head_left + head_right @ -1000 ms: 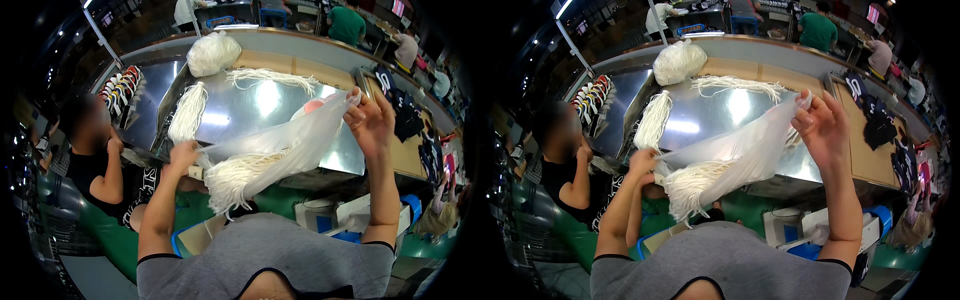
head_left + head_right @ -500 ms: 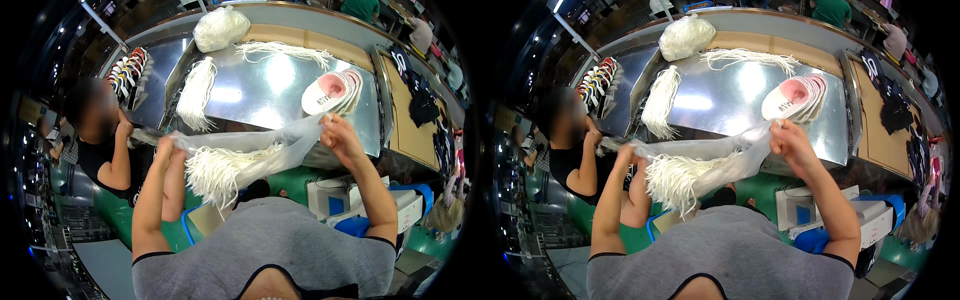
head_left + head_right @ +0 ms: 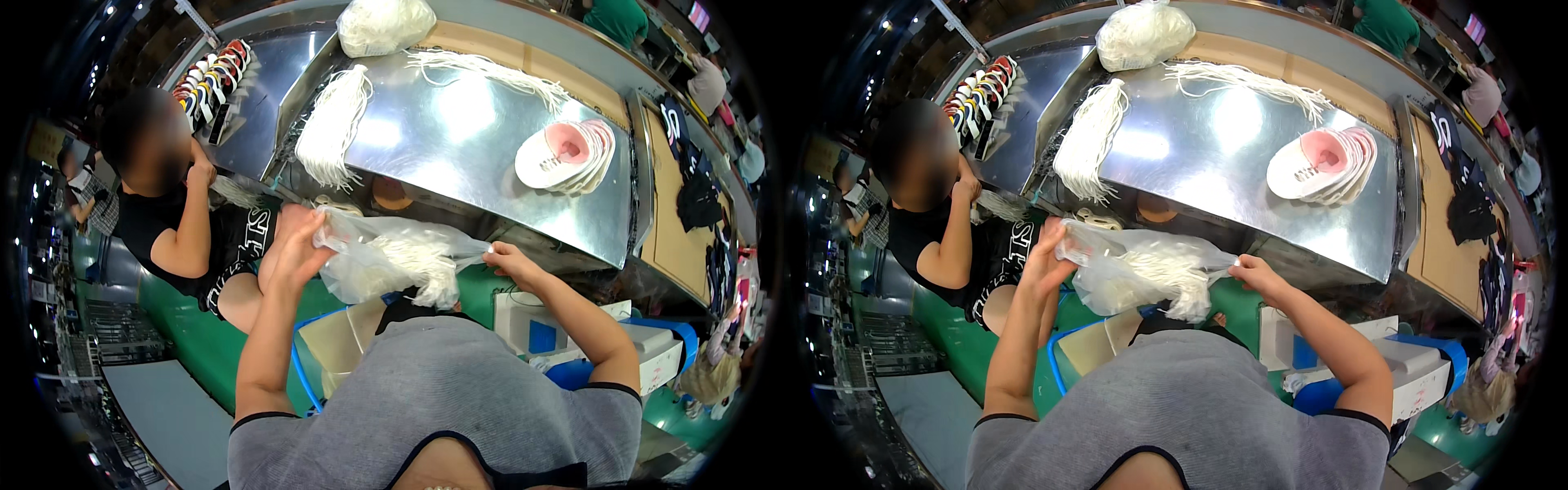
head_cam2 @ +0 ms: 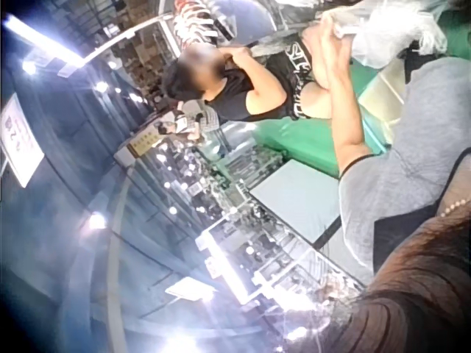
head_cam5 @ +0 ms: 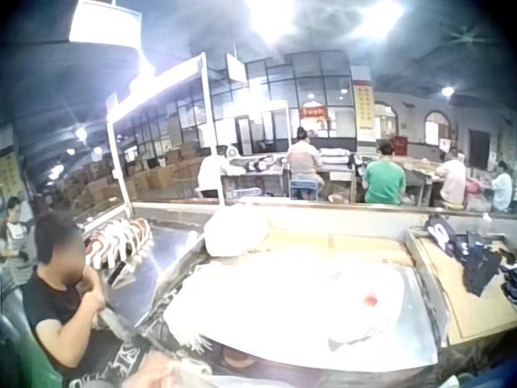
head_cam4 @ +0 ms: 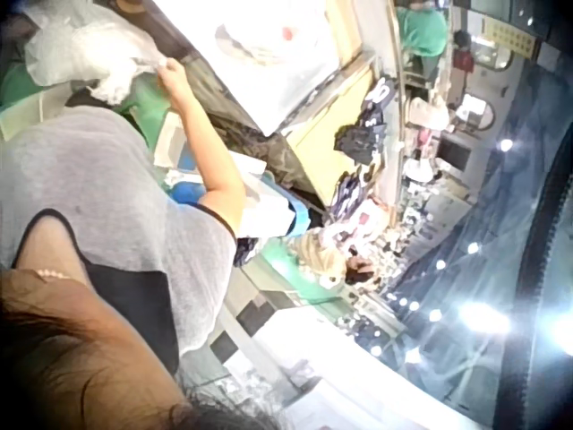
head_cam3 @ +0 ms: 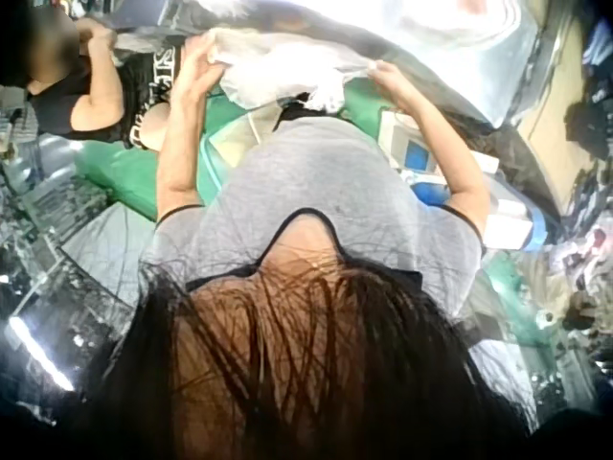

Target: The person carries a stack of shoe soles through a factory, places them at a workstation, and then gathers and sorts bundles of white shoelaces from a container into a plastic bag.

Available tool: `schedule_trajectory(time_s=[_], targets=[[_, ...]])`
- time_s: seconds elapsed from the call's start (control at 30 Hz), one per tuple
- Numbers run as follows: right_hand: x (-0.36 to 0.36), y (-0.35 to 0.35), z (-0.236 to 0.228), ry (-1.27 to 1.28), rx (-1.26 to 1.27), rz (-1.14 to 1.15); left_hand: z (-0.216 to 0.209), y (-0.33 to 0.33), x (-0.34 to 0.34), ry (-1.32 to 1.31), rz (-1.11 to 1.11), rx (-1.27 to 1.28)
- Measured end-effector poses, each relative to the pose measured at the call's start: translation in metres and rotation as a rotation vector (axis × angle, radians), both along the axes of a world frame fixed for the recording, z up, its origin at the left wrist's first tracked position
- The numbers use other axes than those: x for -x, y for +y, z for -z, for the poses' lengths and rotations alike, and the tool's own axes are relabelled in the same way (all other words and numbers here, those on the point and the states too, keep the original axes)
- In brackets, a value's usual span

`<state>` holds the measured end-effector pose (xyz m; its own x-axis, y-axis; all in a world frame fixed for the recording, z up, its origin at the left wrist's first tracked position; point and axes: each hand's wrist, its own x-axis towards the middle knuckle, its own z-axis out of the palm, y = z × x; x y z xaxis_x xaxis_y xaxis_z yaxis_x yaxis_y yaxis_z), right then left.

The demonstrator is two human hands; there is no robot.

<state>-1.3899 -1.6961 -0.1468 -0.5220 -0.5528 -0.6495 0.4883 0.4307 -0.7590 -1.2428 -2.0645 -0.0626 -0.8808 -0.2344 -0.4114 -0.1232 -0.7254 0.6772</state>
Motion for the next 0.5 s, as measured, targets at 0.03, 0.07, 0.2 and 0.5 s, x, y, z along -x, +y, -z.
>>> schedule_trajectory(time_s=[0.03,0.07,0.2,0.5], targets=[[0.001,-0.004,0.002,0.082,-0.029,-0.054,0.007,0.002,-0.002,0.005,-0.004,-0.006],[0.003,-0.009,0.001,0.169,-0.056,-0.115,0.014,0.007,-0.012,-0.139,0.018,-0.072],[-0.009,-0.02,0.011,0.238,-0.065,-0.083,0.07,0.013,-0.038,-0.257,-0.001,-0.211],[0.039,0.018,0.06,0.076,0.11,0.361,0.224,-0.012,-0.044,-0.067,-0.271,-0.054]])
